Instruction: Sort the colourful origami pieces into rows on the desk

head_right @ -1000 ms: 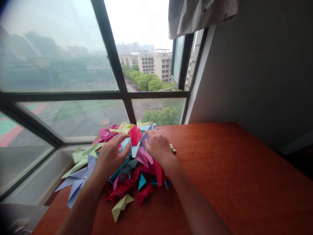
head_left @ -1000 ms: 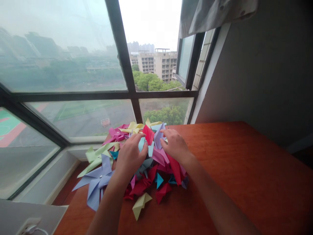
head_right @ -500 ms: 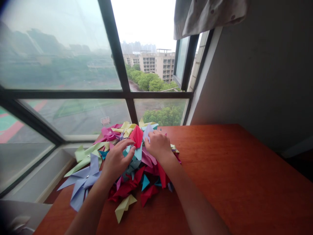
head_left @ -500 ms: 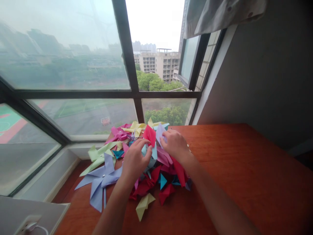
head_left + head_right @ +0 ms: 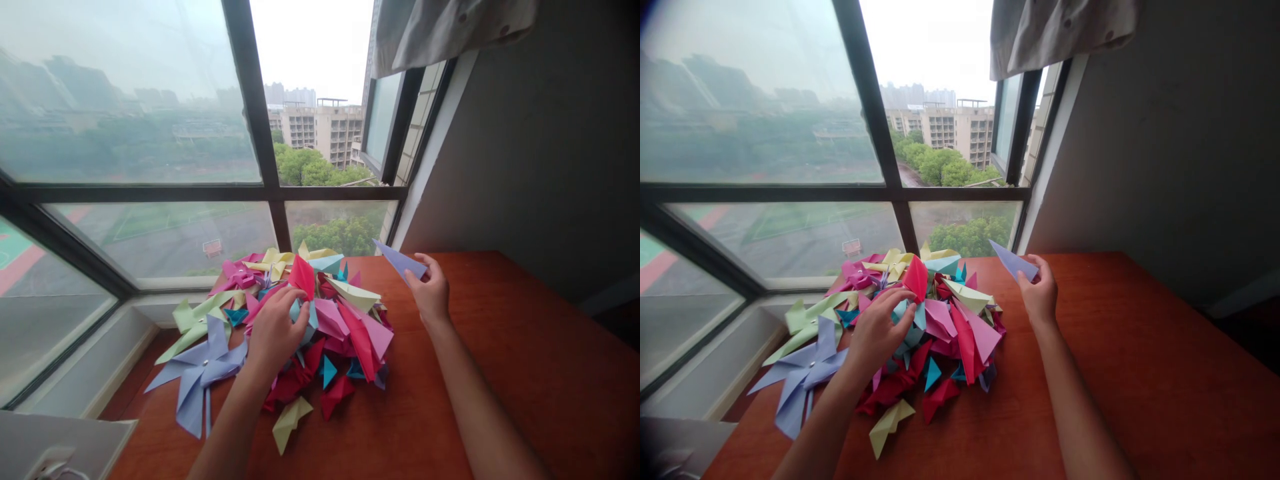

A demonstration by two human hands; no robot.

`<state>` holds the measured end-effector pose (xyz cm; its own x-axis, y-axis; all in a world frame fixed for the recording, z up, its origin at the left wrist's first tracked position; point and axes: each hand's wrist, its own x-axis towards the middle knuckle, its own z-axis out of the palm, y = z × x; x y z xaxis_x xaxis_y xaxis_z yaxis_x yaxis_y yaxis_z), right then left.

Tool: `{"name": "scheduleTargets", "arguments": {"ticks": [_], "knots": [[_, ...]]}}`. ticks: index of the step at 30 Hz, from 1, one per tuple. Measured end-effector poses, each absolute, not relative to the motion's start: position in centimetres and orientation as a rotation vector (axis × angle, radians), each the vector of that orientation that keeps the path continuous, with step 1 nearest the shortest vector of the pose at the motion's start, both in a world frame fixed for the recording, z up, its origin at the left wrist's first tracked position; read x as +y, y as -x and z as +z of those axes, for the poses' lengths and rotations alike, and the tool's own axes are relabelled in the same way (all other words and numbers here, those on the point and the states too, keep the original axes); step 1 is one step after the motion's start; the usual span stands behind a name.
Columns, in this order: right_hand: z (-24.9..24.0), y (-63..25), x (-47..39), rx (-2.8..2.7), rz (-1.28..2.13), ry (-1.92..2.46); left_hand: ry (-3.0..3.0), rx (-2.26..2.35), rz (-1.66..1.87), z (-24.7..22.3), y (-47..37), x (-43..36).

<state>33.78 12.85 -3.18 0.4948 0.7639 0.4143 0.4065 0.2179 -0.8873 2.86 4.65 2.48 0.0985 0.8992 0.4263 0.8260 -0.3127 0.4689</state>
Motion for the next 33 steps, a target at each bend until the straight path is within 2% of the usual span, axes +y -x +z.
{"name": "scheduleTargets", "arguments": {"ticks": [3, 9, 19, 33], "knots": [[-5.8, -36.1, 13.9, -1.194, 0.033, 1.627, -2.251, 1.772, 0.997, 2.6, -2.9, 4.5], [-9.0, -37.4, 15.0, -1.403, 0.047, 1.799, -2.265, 1.773, 0.993, 2.5, -2.9, 4.5], [-8.1, -38.5, 13.1, -1.484, 0.016, 2.204, -2.264, 1.768, 1.059, 2.5, -2.7, 4.6], [-6.7, -33.1, 15.7, -1.698, 0.004, 2.251, -2.21, 1.765, 1.159, 2.5, -2.5, 4.6]]}}
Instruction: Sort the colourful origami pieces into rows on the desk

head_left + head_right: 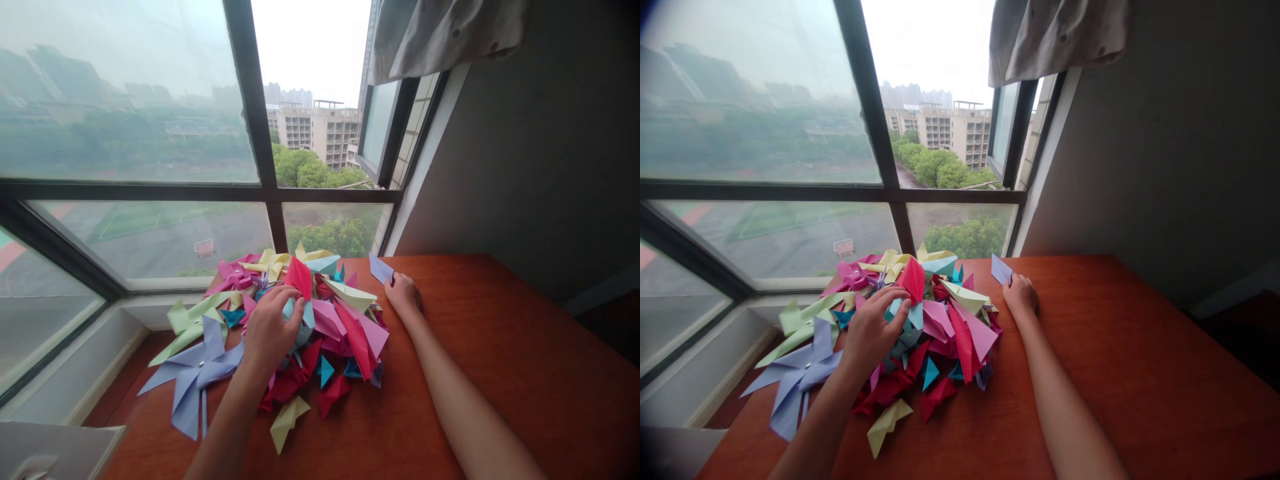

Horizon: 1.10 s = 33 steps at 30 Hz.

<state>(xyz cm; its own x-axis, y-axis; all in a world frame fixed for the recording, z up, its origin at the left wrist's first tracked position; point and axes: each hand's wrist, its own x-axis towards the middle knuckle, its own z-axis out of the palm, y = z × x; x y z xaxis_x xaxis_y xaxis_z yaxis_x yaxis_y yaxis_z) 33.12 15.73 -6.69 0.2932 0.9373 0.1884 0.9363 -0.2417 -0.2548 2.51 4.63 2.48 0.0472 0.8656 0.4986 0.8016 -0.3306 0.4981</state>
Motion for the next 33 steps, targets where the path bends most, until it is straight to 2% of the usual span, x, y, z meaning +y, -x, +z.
{"name": "scheduleTargets", "arguments": {"ticks": [33], "knots": [[-6.3, -32.9, 15.4, -1.347, 0.201, 2.208, -2.119, 1.689, 1.401, 3.3, -2.7, 4.4]]}}
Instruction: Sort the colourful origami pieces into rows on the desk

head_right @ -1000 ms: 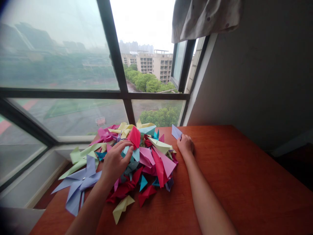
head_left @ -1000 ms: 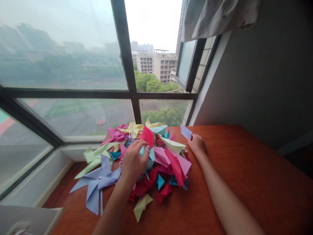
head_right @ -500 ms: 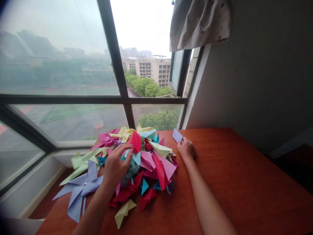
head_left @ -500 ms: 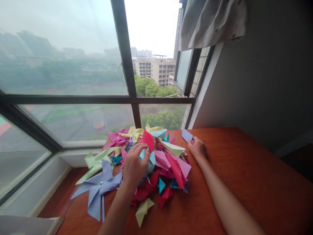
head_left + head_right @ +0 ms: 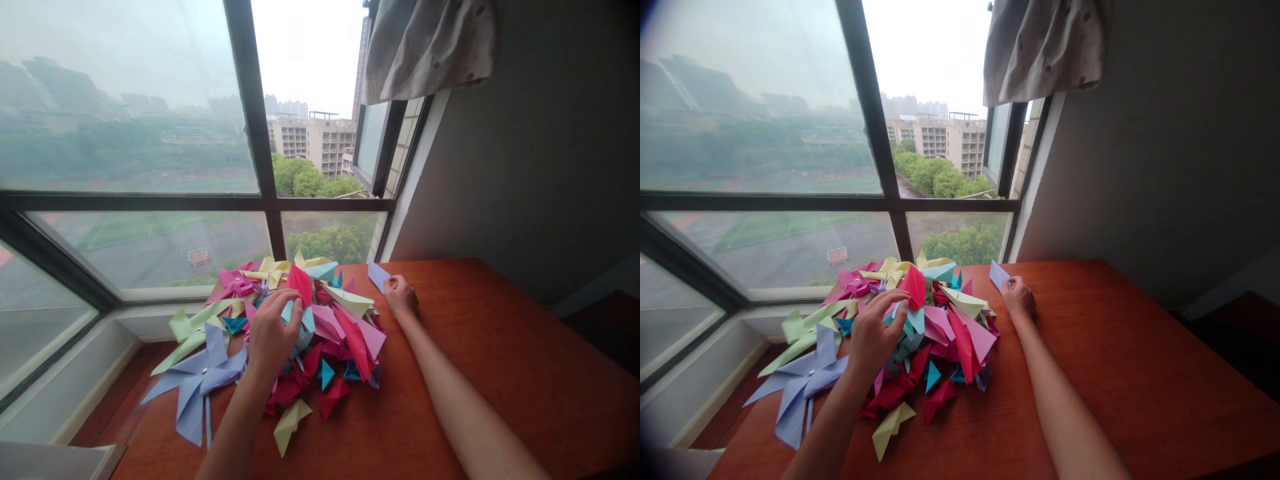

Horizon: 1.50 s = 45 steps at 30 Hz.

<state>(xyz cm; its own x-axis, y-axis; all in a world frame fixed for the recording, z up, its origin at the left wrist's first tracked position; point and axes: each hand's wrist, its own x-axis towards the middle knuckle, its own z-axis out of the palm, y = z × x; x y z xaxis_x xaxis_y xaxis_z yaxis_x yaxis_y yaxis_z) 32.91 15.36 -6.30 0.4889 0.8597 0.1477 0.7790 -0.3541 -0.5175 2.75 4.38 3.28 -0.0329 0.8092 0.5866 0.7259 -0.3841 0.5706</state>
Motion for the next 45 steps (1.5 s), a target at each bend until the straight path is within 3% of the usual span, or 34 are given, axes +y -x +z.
{"name": "scheduleTargets", "arguments": {"ticks": [45], "knots": [[-6.7, -32.4, 17.4, -1.564, 0.184, 2.308, -2.229, 1.599, 1.373, 2.7, -3.7, 4.5]]}}
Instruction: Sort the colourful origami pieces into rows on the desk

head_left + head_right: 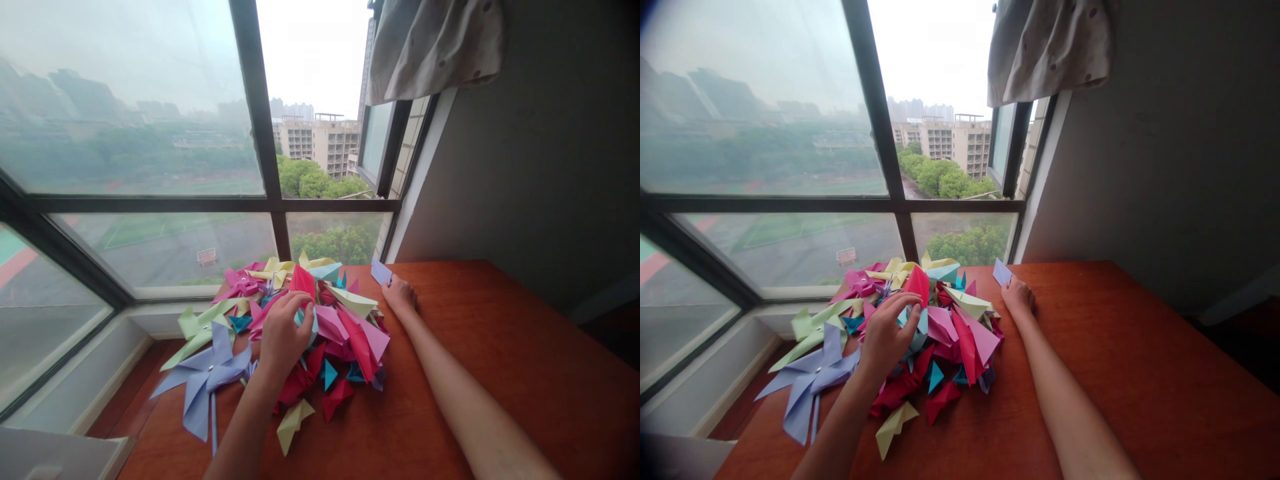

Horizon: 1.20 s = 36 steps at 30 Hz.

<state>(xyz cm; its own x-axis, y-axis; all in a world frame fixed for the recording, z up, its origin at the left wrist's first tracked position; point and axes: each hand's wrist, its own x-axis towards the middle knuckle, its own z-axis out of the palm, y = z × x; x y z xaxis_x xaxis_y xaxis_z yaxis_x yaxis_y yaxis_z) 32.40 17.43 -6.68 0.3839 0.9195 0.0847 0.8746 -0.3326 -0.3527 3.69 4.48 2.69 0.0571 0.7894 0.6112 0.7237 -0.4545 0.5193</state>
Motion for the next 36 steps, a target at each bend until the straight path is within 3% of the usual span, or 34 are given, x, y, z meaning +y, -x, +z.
{"name": "scheduleTargets", "arguments": {"ticks": [16, 21, 26, 36], "knots": [[-7.1, -33.1, 13.6, -1.203, 0.19, 1.783, -2.308, 1.598, 1.243, 2.7, -4.6, 3.5], [-3.8, -31.5, 11.3, -1.435, 0.278, 1.494, -2.352, 1.618, 1.273, 3.2, -4.6, 3.1], [-1.8, -29.8, 9.0, -1.892, 0.151, 1.145, -2.342, 1.63, 1.322, 3.3, -4.7, 3.1], [-3.0, -29.5, 9.0, -1.799, 0.147, 1.339, -2.344, 1.577, 1.27, 3.0, -5.3, 3.1]]}}
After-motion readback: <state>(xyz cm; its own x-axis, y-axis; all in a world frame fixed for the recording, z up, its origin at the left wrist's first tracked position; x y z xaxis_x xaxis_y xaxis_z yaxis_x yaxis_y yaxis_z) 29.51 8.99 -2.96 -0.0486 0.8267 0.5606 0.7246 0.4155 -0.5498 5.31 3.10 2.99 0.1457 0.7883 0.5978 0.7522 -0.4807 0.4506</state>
